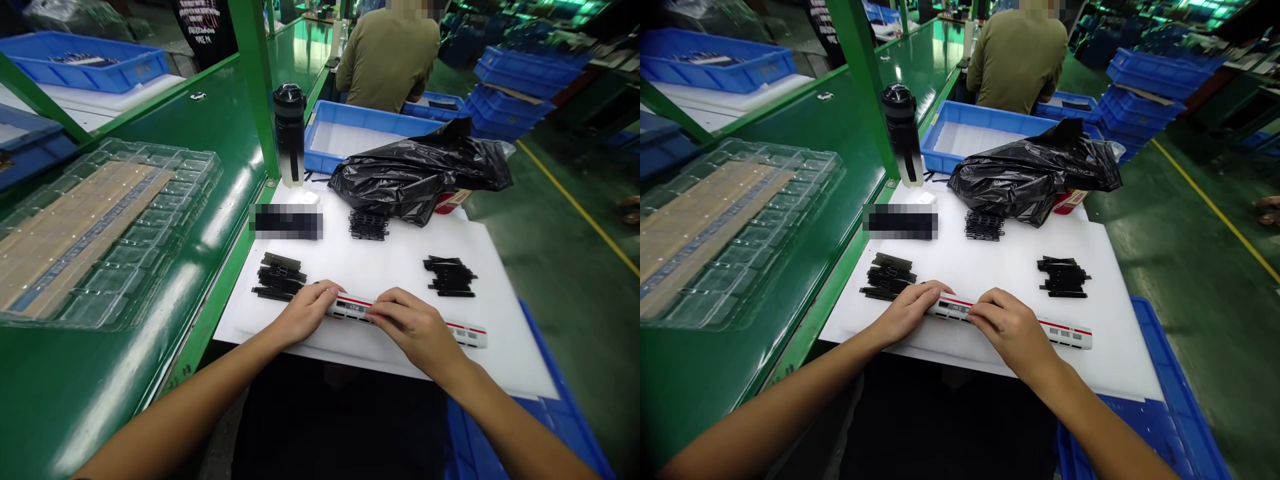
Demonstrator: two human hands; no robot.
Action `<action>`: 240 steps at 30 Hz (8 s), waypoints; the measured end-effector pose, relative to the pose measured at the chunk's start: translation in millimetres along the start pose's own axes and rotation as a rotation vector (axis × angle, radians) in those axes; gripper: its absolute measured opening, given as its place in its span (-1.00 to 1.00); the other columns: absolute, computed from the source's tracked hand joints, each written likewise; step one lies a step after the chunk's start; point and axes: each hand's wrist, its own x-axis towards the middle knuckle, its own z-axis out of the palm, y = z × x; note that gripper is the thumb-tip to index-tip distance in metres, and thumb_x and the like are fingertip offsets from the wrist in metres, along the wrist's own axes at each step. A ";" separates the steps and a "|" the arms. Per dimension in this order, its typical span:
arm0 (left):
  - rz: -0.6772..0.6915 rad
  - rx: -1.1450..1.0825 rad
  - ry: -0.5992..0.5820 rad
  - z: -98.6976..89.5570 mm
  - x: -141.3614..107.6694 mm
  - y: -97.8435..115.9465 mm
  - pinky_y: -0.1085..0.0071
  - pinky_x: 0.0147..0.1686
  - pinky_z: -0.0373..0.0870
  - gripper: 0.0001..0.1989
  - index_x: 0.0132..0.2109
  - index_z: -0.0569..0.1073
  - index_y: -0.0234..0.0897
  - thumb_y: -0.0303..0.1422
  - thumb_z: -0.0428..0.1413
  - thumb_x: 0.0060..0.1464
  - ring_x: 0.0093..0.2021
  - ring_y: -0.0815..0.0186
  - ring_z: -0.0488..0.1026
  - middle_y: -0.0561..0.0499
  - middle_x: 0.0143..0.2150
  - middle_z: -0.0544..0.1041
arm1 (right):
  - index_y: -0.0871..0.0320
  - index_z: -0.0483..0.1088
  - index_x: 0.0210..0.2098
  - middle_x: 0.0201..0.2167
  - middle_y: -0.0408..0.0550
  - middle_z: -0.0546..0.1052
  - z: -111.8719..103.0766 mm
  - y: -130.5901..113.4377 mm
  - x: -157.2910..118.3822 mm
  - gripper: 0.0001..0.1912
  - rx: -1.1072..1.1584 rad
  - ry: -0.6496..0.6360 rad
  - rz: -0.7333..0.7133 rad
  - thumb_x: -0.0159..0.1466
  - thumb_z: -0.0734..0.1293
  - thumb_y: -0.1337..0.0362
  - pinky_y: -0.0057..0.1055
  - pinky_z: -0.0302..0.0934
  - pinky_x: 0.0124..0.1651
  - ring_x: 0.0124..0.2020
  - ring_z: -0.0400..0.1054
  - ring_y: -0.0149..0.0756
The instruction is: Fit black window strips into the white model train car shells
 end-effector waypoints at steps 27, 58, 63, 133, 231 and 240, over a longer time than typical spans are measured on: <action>0.065 0.167 0.056 5.9 -11.3 10.7 0.39 -0.23 0.34 -0.83 -0.07 0.47 -0.25 -0.33 0.07 0.22 -0.10 0.22 0.49 -0.05 -0.06 0.56 | 0.05 0.52 -0.29 -0.37 -0.19 0.56 -7.7 -12.9 19.5 -0.85 0.024 -0.198 0.450 0.31 0.36 0.13 -0.37 0.20 -0.35 -0.37 0.41 -0.30; -0.095 0.015 0.115 13.6 -4.7 14.0 0.39 -0.29 0.51 -0.77 -0.16 0.46 -0.28 -0.19 0.09 0.19 -0.31 0.28 0.48 0.03 -0.29 0.49 | 0.04 0.36 0.14 0.05 0.09 0.42 20.1 11.2 -17.3 -0.67 -0.295 0.020 -0.070 0.40 0.28 0.30 -0.06 0.32 0.04 0.03 0.35 -0.09; -0.140 -0.136 0.107 15.8 -2.6 8.2 0.33 -0.30 0.59 -0.73 -0.14 0.44 -0.25 -0.14 0.10 0.19 -0.19 0.20 0.50 -0.02 -0.21 0.47 | 0.07 0.20 0.23 0.05 0.08 0.47 16.0 20.0 -25.0 -0.49 -0.324 0.082 -0.098 0.33 0.37 0.28 0.00 0.25 0.13 0.06 0.35 -0.05; 0.038 0.125 -0.007 3.0 -8.6 7.9 0.38 -0.08 0.31 -0.64 0.07 0.52 -0.25 -0.27 -0.11 0.36 -0.10 0.24 0.49 -0.01 -0.09 0.59 | 0.04 0.39 -0.21 -0.51 -0.22 0.54 -11.1 -8.9 -4.3 -0.61 0.238 0.049 0.773 0.17 0.47 -0.07 -0.42 0.28 -0.50 -0.59 0.38 -0.34; 0.016 -0.076 -0.024 4.7 -8.4 6.8 0.39 -0.16 0.44 -0.68 -0.02 0.51 -0.34 -0.27 -0.05 0.33 -0.25 0.29 0.50 -0.05 -0.16 0.55 | 0.08 0.45 -0.38 -0.52 -0.24 0.51 -10.1 -20.3 10.4 -0.76 0.285 -0.077 0.651 0.24 0.43 0.05 -0.46 0.17 -0.49 -0.56 0.33 -0.41; 0.014 0.176 0.066 10.2 -9.8 9.0 0.44 -0.48 0.17 -0.76 -0.04 0.53 -0.27 -0.37 0.11 0.15 -0.53 0.44 0.21 0.05 -0.21 0.56 | 0.05 0.50 -0.22 -0.50 -0.20 0.53 -9.4 -18.8 10.9 -0.77 -0.192 -0.090 0.549 0.23 0.46 0.06 -0.31 0.20 -0.32 -0.42 0.43 -0.24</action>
